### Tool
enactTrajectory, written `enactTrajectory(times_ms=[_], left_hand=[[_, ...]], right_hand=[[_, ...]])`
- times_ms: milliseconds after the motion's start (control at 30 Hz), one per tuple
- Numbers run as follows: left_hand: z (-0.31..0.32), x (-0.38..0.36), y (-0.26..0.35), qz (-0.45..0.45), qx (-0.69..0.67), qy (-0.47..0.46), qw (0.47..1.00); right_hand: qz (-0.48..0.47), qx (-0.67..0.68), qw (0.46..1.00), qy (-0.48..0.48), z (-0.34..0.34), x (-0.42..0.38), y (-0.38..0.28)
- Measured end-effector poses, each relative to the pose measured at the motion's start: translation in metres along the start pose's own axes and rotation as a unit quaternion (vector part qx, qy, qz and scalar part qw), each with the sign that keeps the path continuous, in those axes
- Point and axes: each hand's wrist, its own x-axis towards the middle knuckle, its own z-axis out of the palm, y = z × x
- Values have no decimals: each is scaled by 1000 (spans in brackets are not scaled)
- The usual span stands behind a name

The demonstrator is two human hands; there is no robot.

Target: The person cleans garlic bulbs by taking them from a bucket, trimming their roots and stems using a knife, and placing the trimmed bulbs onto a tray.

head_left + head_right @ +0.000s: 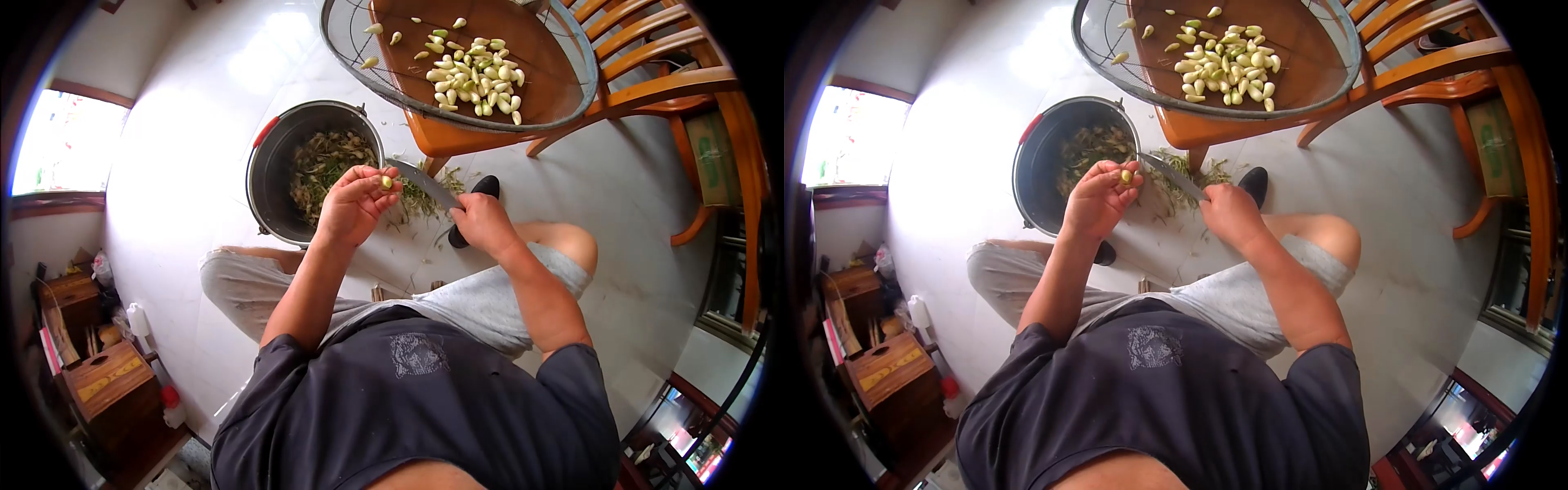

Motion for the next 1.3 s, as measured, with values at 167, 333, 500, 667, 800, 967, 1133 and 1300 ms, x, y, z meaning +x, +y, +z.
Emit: enactTrajectory(times_ms=[167, 333, 500, 667, 800, 967, 1133, 1300], left_hand=[[41, 11, 22, 37, 87, -5, 995], [106, 53, 38, 93, 156, 41, 982], [139, 129, 28, 182, 362, 89, 910], [153, 146, 26, 229, 338, 51, 911], [153, 80, 50, 219, 273, -31, 936], [86, -4, 20, 9, 423, -44, 905], [-71, -14, -90, 108, 960, -175, 190], [-27, 9, -45, -86, 845, -94, 519]], right_hand=[[-29, -21, 999, 7, -3, -3, 4], [-53, -19, 998, -1, 2, -4, 6], [-60, -26, 998, -23, 9, -4, 9], [-69, -31, 997, -21, 13, -3, 14], [-46, -26, 999, -7, 4, -4, 11], [2, -17, 1000, 24, -5, 1, 19], [25, -4, 999, 31, -8, 6, 11], [13, -13, 1000, 22, -10, 7, 7]])
